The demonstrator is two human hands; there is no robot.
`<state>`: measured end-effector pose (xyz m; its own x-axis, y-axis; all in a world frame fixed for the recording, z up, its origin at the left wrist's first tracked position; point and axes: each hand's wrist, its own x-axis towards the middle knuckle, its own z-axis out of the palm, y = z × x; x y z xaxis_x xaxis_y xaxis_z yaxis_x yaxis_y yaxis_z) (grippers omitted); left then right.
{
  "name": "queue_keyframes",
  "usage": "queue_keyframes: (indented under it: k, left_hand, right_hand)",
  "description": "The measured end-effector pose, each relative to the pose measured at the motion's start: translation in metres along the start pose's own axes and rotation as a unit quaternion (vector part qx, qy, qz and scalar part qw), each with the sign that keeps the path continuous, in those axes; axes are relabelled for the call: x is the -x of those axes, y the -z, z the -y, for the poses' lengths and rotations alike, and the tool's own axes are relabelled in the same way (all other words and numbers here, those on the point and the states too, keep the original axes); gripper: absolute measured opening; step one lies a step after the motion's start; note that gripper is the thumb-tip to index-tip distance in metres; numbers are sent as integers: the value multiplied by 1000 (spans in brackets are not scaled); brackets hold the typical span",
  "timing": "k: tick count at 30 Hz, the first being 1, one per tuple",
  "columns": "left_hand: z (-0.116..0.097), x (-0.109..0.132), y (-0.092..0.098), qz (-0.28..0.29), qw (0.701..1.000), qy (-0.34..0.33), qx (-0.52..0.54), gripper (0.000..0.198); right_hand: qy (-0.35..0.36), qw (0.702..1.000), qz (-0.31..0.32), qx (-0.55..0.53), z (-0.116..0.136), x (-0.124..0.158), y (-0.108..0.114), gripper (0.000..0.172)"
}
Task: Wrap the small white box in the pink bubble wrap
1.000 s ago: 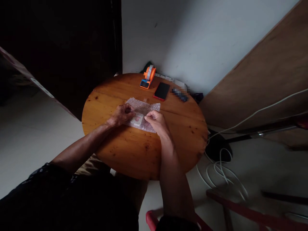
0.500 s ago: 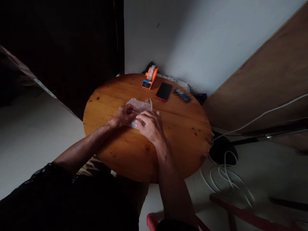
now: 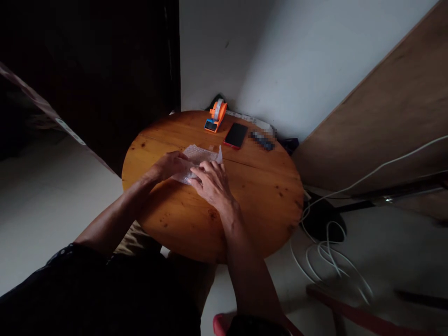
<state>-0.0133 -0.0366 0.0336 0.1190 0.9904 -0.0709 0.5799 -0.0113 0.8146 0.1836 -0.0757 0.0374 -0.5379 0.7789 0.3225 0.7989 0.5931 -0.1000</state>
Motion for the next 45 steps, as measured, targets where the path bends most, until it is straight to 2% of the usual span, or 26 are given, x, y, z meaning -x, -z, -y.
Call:
queue_keyframes:
  k: [3, 7, 9, 12, 17, 19, 23, 29, 32, 35, 38, 42, 45]
  left_hand:
    - [-1, -2, 6, -32, 990, 19, -136, 36]
    - [3, 7, 19, -37, 980, 24, -192, 34]
    - [4, 14, 27, -28, 982, 60, -175, 36]
    - [5, 20, 34, 18, 984, 129, -121, 41]
    - [8, 16, 29, 55, 986, 153, -30, 17]
    - [9, 13, 24, 54, 987, 151, 4, 12]
    - [5, 12, 17, 28, 984, 140, 103, 20]
    - [-24, 19, 1, 0, 981, 95, 170, 25]
    - [-37, 21, -10, 8, 978, 67, 198, 25]
    - [-45, 22, -19, 19, 981, 62, 180, 24]
    - [-52, 24, -20, 33, 991, 60, 119, 21]
    - [-59, 27, -11, 100, 993, 32, 45, 15]
    - [-61, 28, -6, 122, 992, 5, -19, 17]
  right_hand:
    - [-6, 998, 7, 54, 9, -1, 1, 26]
    - [-10, 996, 3, 85, 15, -2, 0, 26]
    - [-12, 996, 1, 88, 16, -3, 0, 26]
    - [-14, 996, 5, 85, 15, -3, 0, 27]
    - [-13, 996, 5, 84, 16, -4, 1, 28]
    - [-12, 996, 1, 85, 16, -4, 0, 28]
    - [-13, 996, -1, 87, 16, -4, -2, 29]
    - [-26, 997, 17, 74, 18, -6, 0, 29]
    - [-53, 998, 12, 38, 18, -7, 0, 35]
    - [-76, 997, 5, -24, 13, -7, 1, 51]
    - [-87, 991, 1, -104, 4, -5, 3, 54]
    - [-101, 970, -4, -221, -8, -3, 3, 62]
    - [-117, 958, -36, -259, -12, -3, -1, 60]
